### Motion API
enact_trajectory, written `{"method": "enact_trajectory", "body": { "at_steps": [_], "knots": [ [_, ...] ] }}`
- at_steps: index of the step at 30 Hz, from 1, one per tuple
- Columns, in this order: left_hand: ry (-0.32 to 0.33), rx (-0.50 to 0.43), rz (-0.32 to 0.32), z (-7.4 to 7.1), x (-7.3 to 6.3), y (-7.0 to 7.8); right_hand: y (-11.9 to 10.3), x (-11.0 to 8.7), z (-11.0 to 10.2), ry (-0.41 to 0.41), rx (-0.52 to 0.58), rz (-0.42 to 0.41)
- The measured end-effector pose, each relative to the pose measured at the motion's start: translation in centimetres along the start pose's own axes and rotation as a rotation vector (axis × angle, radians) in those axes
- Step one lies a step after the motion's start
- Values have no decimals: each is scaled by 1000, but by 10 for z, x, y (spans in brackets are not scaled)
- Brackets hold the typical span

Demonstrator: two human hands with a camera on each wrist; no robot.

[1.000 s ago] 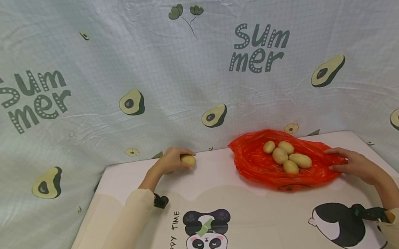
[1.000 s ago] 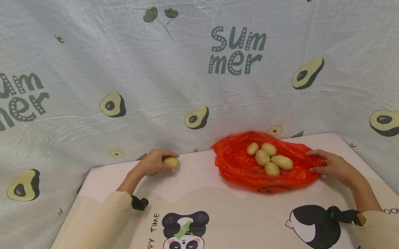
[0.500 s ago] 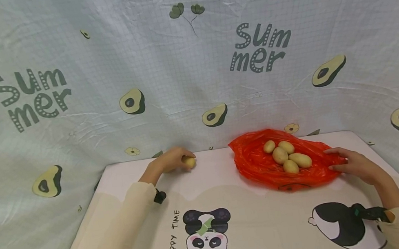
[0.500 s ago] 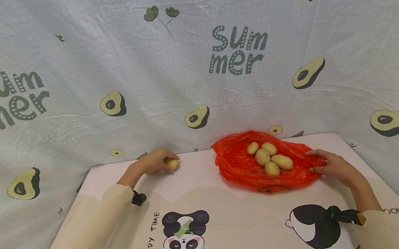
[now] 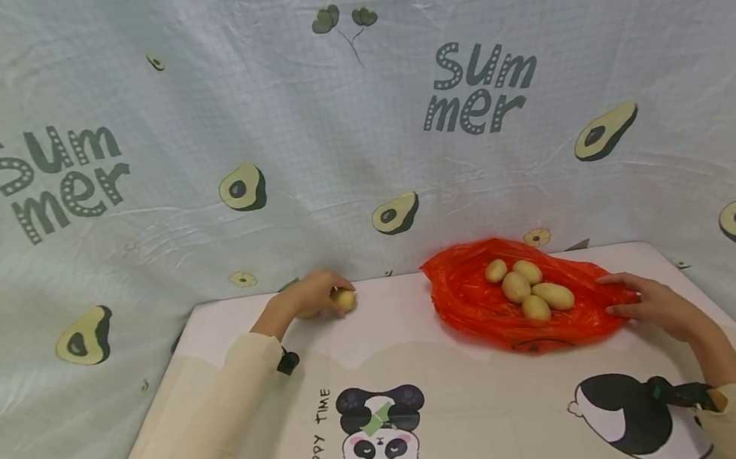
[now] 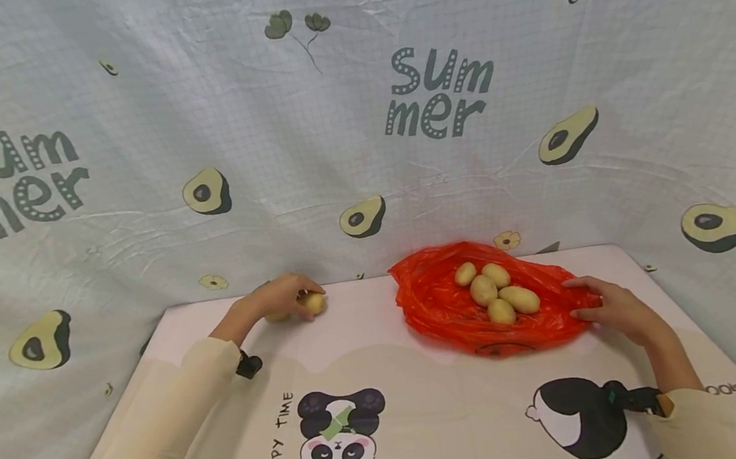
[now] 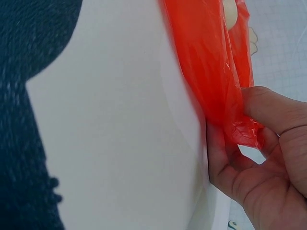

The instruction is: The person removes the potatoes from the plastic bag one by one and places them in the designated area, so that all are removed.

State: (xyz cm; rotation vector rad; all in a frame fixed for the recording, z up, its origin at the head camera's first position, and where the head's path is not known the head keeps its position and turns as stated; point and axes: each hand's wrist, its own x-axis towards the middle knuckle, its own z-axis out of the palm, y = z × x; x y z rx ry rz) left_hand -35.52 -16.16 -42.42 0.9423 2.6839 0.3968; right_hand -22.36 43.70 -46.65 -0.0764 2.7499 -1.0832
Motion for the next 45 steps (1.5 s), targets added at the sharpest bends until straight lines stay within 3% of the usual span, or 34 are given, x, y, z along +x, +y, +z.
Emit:
{"method": "enact_trajectory", "body": {
  "at_steps": [9, 22, 29, 35, 39, 45],
  "knots": [
    [-72, -13, -2, -8, 6, 2, 1, 0, 2, 3, 5, -3],
    [-113, -129, -133, -18, 15, 0, 0, 0, -1, 18, -17, -9],
    [-121, -132, -83, -13, 11, 1, -1, -1, 1, 8, 2, -10],
    [-97, -214, -15, -11, 2, -1, 0, -2, 1, 13, -18, -6],
    [-92, -229, -15, -12, 0, -2, 0, -1, 1, 19, -20, -10],
    [-118, -174, -51, -15, 0, -3, 1, 1, 2, 18, -15, -9]
  ]
}}
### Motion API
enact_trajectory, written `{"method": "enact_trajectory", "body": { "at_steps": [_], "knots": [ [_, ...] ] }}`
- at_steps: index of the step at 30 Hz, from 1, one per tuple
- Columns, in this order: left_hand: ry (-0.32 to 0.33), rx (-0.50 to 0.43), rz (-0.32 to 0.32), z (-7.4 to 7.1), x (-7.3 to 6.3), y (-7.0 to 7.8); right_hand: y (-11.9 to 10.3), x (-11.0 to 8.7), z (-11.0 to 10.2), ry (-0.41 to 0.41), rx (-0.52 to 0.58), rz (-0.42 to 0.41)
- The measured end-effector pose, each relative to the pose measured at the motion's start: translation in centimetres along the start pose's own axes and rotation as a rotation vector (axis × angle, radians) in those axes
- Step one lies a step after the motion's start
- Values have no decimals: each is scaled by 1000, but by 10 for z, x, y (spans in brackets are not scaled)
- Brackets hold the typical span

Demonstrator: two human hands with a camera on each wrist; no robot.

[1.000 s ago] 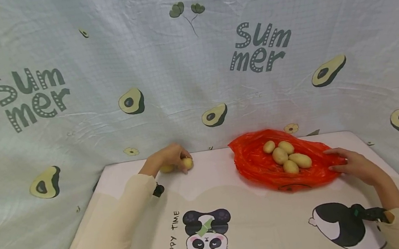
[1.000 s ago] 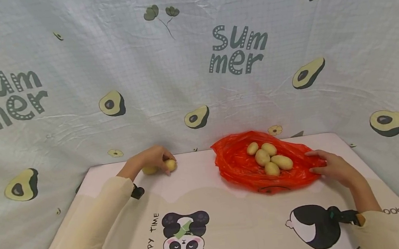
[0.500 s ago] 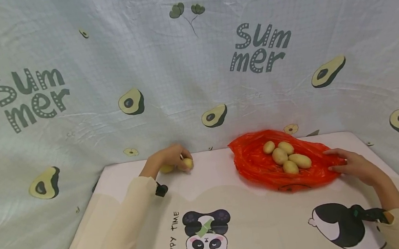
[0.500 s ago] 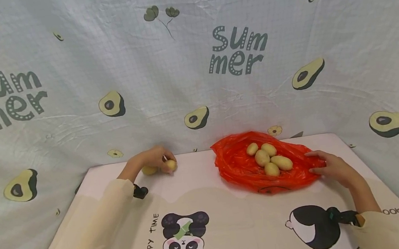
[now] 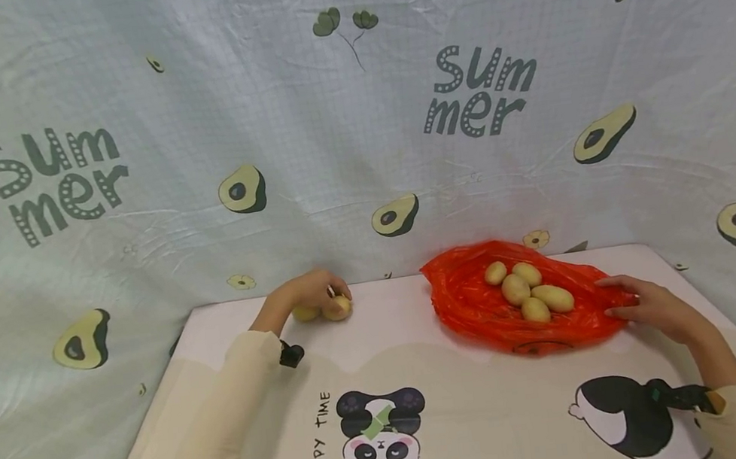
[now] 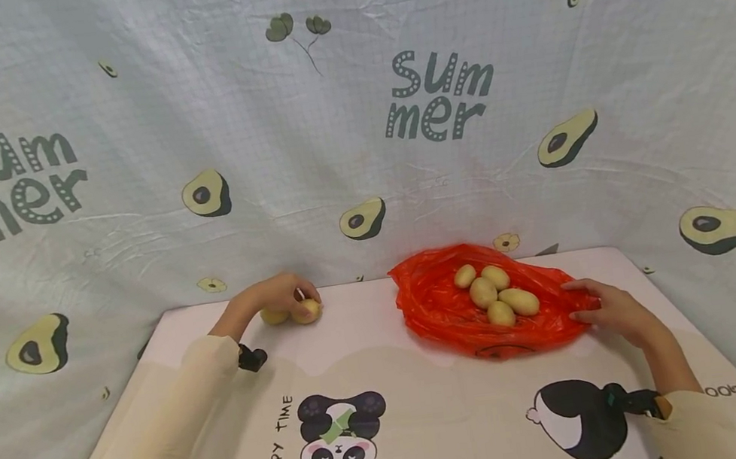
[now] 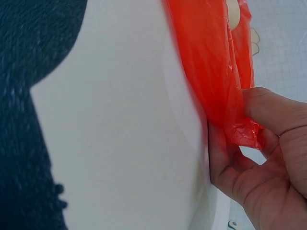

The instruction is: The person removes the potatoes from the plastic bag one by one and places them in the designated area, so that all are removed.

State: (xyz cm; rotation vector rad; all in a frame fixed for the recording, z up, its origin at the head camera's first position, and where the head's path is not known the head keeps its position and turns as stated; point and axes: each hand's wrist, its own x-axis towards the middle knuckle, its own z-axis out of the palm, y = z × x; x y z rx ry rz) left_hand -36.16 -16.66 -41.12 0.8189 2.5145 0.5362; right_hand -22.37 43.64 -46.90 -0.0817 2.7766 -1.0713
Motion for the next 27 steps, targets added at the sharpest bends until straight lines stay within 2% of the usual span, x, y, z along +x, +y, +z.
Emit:
{"method": "enact_trajectory", "body": {
  "at_steps": [11, 17, 21, 27],
  "knots": [
    [9, -33, 42, 0, -3, -1, 0, 1, 1, -1, -11, 1],
    [55, -68, 57, 1, -4, 4, -2, 0, 1, -2, -14, 2],
    [101, -77, 121, 1, -4, 13, -2, -1, 1, -1, -16, 1],
    [151, -93, 214, 3, -4, 36, -1, -1, 1, 0, -7, -4]
  ]
}}
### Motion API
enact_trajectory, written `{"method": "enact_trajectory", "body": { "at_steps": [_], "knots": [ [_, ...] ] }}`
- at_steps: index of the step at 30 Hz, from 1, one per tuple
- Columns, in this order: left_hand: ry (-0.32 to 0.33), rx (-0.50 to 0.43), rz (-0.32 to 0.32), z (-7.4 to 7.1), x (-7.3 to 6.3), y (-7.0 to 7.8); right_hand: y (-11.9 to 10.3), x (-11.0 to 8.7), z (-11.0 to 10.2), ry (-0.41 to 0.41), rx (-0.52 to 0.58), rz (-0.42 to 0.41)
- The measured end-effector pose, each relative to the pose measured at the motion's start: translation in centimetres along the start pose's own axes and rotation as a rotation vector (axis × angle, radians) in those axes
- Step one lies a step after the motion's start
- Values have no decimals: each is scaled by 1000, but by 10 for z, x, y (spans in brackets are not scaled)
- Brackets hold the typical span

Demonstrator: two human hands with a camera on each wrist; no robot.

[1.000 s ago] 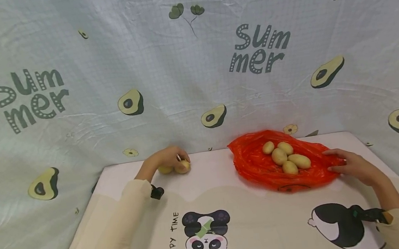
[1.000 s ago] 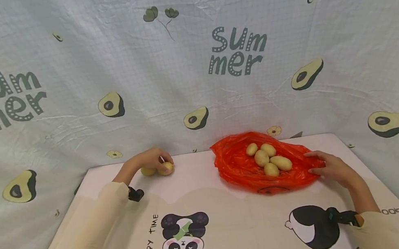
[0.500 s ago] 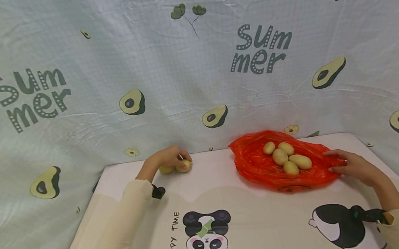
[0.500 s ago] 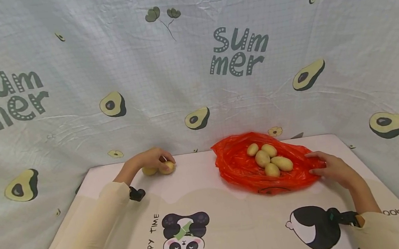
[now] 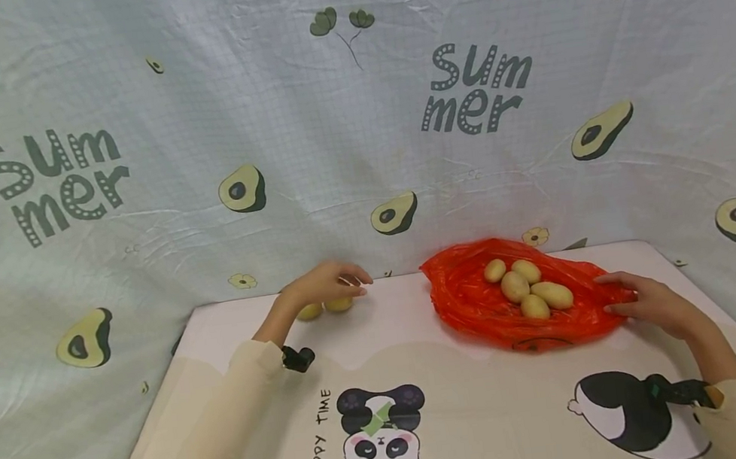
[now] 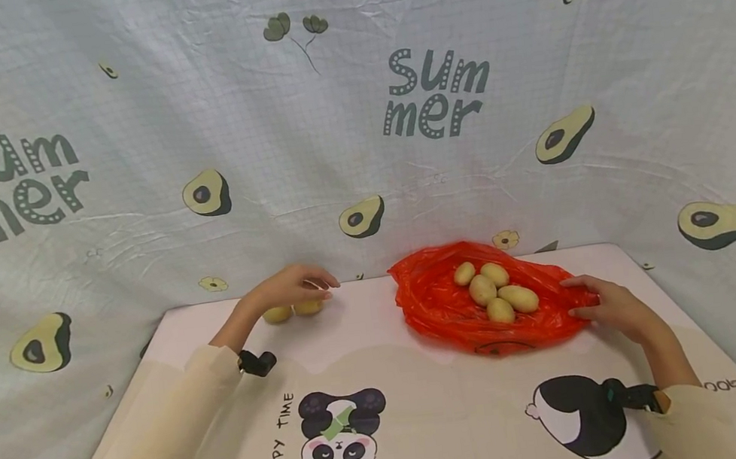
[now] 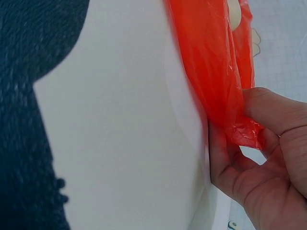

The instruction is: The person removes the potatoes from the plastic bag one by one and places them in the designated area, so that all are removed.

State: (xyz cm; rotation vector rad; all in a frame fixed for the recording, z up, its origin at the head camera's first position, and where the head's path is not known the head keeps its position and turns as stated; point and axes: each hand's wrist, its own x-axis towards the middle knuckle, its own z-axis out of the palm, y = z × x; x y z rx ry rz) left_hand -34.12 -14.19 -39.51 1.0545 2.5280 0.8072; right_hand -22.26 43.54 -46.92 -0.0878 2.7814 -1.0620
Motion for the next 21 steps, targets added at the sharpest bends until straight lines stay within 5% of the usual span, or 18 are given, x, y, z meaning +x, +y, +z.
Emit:
{"method": "enact_trajectory", "body": {
  "at_steps": [21],
  "knots": [
    [25, 18, 184, 22, 5, 57, -2, 0, 0, -1, 12, 3]
  ]
}}
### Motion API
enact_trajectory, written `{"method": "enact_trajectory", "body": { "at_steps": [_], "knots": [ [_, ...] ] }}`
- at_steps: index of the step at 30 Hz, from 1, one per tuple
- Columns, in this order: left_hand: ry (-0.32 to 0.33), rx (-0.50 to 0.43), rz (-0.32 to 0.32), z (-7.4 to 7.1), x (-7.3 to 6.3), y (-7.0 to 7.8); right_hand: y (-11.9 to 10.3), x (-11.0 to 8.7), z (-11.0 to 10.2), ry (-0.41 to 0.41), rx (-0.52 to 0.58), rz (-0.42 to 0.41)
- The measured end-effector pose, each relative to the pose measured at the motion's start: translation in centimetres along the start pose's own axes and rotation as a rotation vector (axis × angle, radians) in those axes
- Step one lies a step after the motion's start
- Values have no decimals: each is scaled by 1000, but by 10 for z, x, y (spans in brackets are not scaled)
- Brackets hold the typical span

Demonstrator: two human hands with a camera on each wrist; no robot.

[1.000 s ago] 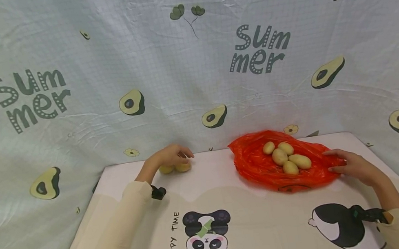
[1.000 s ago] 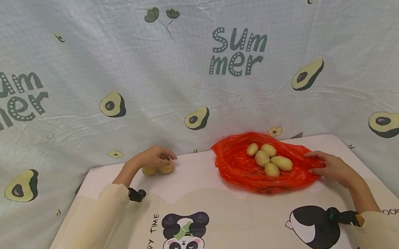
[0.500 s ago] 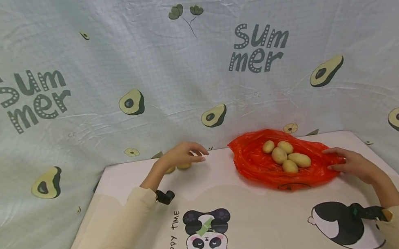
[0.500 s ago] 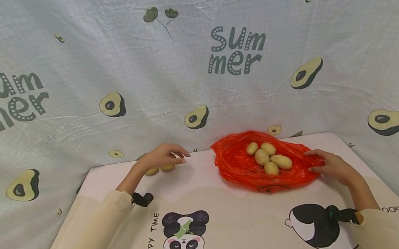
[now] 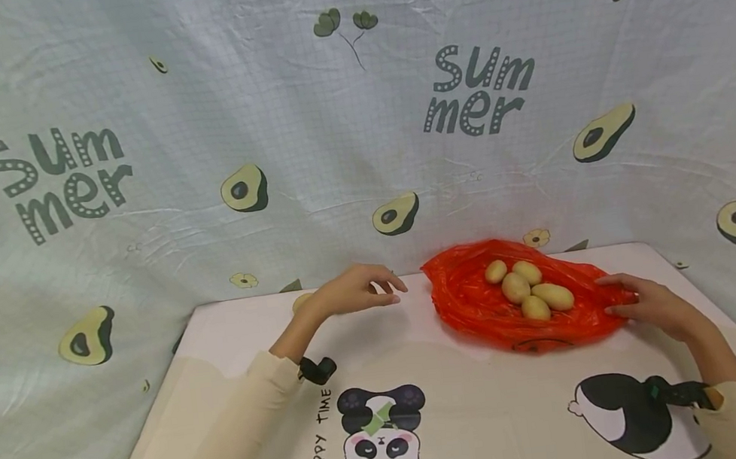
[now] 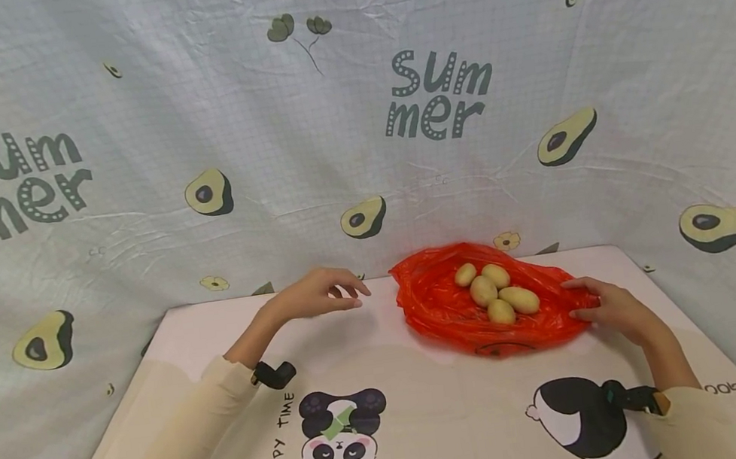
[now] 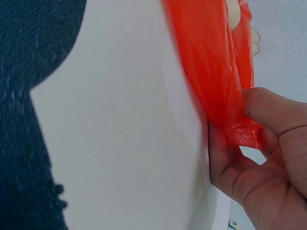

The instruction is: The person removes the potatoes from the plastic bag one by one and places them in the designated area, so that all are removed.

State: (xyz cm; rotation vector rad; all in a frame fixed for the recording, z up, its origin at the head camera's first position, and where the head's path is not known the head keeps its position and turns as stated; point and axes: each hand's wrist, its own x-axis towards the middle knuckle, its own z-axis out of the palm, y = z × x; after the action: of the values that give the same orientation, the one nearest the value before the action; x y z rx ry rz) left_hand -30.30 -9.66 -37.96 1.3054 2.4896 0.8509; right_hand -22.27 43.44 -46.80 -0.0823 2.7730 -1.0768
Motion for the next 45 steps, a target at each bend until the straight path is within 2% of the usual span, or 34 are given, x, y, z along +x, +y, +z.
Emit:
{"method": "enact_trajectory", "body": {
  "at_steps": [7, 18, 28, 35, 45],
  "knots": [
    [-3, -10, 23, 5, 4, 6, -1, -2, 1, 2, -2, -3],
    [12, -44, 18, 12, 11, 16, 2, -2, 1, 4, 1, -16],
    [-20, -108, 36, 24, 17, 23, -3, -2, -1, -1, -5, 3],
    [-25, -104, 69, 28, 21, 26, -3, -1, -1, -3, 6, -17],
    [4, -98, 78, 34, 29, 32, -3, -1, -1, -6, 4, -16]
  ]
}}
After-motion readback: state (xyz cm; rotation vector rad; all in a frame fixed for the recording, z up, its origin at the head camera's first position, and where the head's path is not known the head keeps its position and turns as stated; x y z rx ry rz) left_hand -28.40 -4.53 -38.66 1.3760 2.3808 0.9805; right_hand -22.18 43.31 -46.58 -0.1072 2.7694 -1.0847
